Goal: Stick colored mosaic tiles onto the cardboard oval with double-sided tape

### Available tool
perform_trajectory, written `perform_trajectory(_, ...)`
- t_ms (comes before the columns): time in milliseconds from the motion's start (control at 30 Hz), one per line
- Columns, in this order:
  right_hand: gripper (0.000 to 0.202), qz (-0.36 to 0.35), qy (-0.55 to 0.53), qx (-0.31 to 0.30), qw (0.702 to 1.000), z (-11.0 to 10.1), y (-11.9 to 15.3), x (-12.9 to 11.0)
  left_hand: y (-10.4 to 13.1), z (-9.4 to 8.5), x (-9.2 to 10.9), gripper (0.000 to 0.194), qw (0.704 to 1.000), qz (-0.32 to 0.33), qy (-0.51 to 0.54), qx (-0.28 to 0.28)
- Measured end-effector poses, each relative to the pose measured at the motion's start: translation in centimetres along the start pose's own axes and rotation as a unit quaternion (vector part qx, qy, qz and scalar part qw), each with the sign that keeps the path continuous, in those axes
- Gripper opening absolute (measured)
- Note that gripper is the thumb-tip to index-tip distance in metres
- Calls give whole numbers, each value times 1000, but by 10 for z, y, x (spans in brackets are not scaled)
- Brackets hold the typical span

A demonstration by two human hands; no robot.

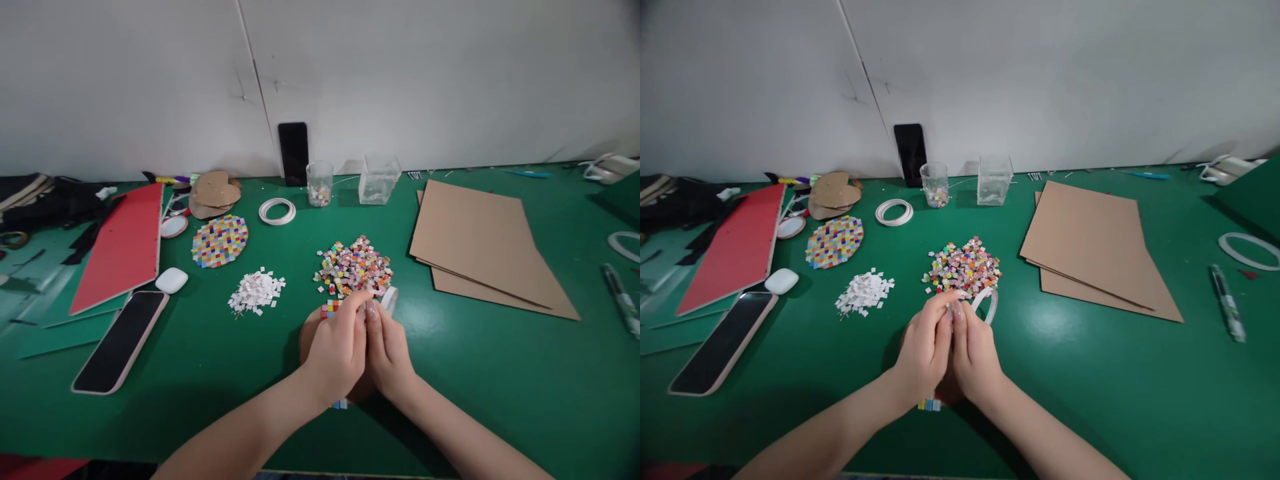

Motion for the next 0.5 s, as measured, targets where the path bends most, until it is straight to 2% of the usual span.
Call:
perform_trajectory(233,29,-11,28,-10,999,0,1,-2,-2,-4,-1,28,999,-34,31,-4)
perform_trajectory(500,28,25,-35,15,999,0,-2,0,-2,-3,3,31,996,-39,75,-21)
Point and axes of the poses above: each hand's wrist, its own y-axis away from the middle knuckle, its own z-axis out of the palm, x = y × z, the point moved 4 cm from there along -y, towards the middle knuckle, and after that the axes turned 2 degrees about -x, right-handed, at the moved point
